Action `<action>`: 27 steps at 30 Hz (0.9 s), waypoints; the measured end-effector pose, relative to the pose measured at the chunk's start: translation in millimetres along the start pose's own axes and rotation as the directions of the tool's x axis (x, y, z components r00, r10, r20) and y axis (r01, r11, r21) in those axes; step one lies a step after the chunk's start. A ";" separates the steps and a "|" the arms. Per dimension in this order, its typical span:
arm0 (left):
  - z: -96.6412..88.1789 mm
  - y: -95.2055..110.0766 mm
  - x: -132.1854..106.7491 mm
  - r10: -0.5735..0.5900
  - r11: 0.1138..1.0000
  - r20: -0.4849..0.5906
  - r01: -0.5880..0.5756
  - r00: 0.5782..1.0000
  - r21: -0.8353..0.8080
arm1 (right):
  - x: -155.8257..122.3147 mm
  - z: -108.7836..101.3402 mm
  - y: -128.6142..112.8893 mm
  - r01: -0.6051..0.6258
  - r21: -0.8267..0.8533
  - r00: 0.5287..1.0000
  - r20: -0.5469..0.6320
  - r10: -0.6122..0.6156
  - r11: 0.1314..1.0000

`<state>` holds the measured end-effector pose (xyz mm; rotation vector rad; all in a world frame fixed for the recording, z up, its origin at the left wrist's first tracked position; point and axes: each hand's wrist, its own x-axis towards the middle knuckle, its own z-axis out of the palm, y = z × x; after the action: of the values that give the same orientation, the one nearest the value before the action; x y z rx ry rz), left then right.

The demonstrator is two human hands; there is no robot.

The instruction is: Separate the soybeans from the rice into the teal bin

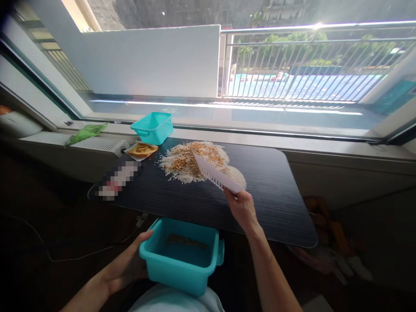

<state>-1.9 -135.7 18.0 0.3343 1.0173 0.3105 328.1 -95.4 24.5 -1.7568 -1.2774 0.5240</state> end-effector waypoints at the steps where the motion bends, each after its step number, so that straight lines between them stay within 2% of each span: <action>1: 0.7 0.4 0.8 -0.007 1.000 0.000 0.007 1.000 0.003 | 1.8 1.0 -0.7 0.011 -0.001 1.000 0.002 -0.011 1.000; 4: 3.9 0.7 3.1 -0.027 1.000 0.017 0.027 0.999 0.010 | 5.8 2.6 -1.4 0.045 -0.010 0.999 0.025 -0.044 0.999; 10: 8.8 0.3 8.0 -0.053 0.999 0.033 0.053 0.998 0.004 | 4.7 -0.7 -5.1 0.039 -0.086 0.996 0.080 -0.032 0.996; 13: 9.1 0.4 9.6 -0.053 0.999 0.014 0.053 0.998 -0.002 | 3.1 -2.5 -8.1 0.062 -0.067 0.992 0.110 -0.054 0.996; 18: 7.5 -0.3 11.5 -0.042 0.999 0.014 0.042 0.999 -0.024 | 8.6 3.0 -8.9 0.059 -0.057 0.994 0.091 -0.054 0.997; 21: 5.0 -1.1 12.5 -0.040 0.999 0.009 0.040 0.999 -0.035 | 9.5 4.9 -9.5 0.085 -0.053 0.987 0.139 -0.077 0.995; 27: 0.2 -1.7 11.4 -0.038 0.999 -0.018 0.037 0.999 -0.032 | -4.4 -7.8 -21.7 0.045 -0.021 0.991 0.128 -0.042 0.999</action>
<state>4.0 -132.6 8.6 0.2838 1.0344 0.2958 320.5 -100.6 46.0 -1.7340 -1.4129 0.6066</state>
